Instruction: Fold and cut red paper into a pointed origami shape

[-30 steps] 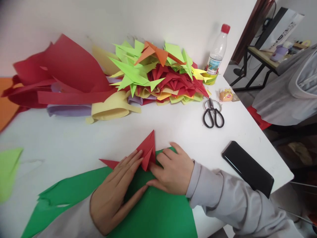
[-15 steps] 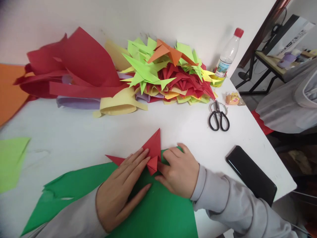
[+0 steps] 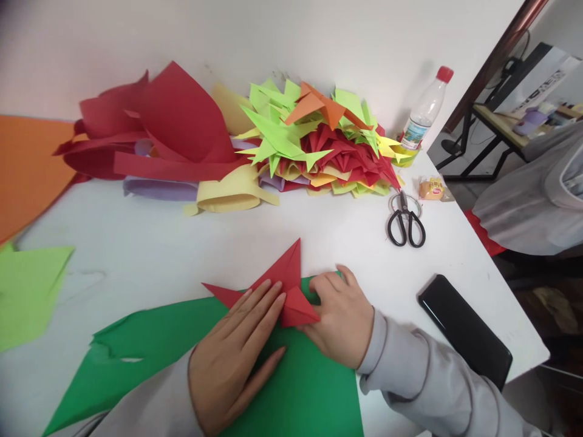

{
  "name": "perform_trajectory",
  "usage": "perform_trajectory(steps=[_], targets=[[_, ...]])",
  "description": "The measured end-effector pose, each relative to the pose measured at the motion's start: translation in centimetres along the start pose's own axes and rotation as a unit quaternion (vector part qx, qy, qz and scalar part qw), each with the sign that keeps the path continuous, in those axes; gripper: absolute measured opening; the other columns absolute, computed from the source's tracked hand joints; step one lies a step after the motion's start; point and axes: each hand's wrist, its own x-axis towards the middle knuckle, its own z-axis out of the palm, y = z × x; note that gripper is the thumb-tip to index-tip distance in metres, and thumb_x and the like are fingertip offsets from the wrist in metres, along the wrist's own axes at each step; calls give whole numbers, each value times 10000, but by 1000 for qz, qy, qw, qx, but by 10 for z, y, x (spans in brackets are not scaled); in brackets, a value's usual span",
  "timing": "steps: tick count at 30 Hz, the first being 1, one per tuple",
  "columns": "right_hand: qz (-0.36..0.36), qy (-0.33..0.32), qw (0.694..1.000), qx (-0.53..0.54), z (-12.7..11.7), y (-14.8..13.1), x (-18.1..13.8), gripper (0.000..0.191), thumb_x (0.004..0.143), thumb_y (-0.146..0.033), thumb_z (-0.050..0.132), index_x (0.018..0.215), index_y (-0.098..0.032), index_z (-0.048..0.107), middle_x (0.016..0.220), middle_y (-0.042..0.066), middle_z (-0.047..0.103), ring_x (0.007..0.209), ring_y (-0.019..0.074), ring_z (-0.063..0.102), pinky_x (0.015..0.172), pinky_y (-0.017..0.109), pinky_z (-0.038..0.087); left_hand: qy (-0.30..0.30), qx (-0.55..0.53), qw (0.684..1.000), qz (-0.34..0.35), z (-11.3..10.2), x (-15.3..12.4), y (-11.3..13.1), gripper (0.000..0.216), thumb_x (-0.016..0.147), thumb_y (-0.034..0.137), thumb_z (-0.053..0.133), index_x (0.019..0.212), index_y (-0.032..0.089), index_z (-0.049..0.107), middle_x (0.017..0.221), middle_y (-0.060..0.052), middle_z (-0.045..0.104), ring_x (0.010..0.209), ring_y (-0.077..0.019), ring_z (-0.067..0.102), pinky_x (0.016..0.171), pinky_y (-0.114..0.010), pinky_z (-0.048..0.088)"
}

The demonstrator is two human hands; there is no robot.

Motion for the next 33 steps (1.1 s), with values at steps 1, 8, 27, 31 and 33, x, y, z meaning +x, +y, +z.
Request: perform_trajectory(steps=[1, 8, 27, 31, 33], targets=[[1, -1, 1000, 5, 0, 1, 0, 184, 911, -302, 526, 821, -204, 652, 935, 66, 538, 923, 215, 485, 1015, 499, 338, 0, 6, 1000, -1, 0, 0, 0, 657, 903, 232, 428, 1497, 102, 180, 1444, -184, 447, 1357, -332, 379, 1071, -500, 393], [-12, -27, 999, 13, -3, 13, 0, 158, 877, -287, 531, 908, -205, 662, 993, 92, 509, 990, 246, 474, 1010, 519, 329, -7, 40, 999, -2, 1, 1, 3, 538, 881, 224, 446, 1388, 50, 400, 1428, -185, 467, 1388, -314, 324, 1122, -450, 309], [-65, 18, 997, -42, 1, 31, 4, 398, 954, -79, 395, 1208, -299, 607, 1064, 78, 554, 1084, 203, 509, 1004, 478, 379, -5, 5, 1000, -20, -7, 7, 3, 459, 898, 254, 447, 1328, 105, 504, 1417, -140, 493, 1350, -289, 387, 1078, -437, 372], [-73, 24, 995, -66, 2, 32, 4, 344, 971, -131, 421, 1184, -309, 624, 1051, 69, 567, 1084, 198, 509, 1011, 460, 378, 27, 2, 999, -27, -4, 6, 6, 436, 902, 254, 434, 1277, 54, 531, 1372, -188, 524, 1330, -309, 413, 1060, -452, 393], [-72, 29, 994, -70, 3, 33, 4, 331, 974, -142, 426, 1168, -312, 633, 1051, 66, 569, 1078, 197, 510, 1013, 460, 378, 66, 6, 997, -36, -1, 5, 7, 419, 904, 264, 433, 1220, 19, 557, 1335, -225, 544, 1312, -333, 431, 1044, -468, 403]])
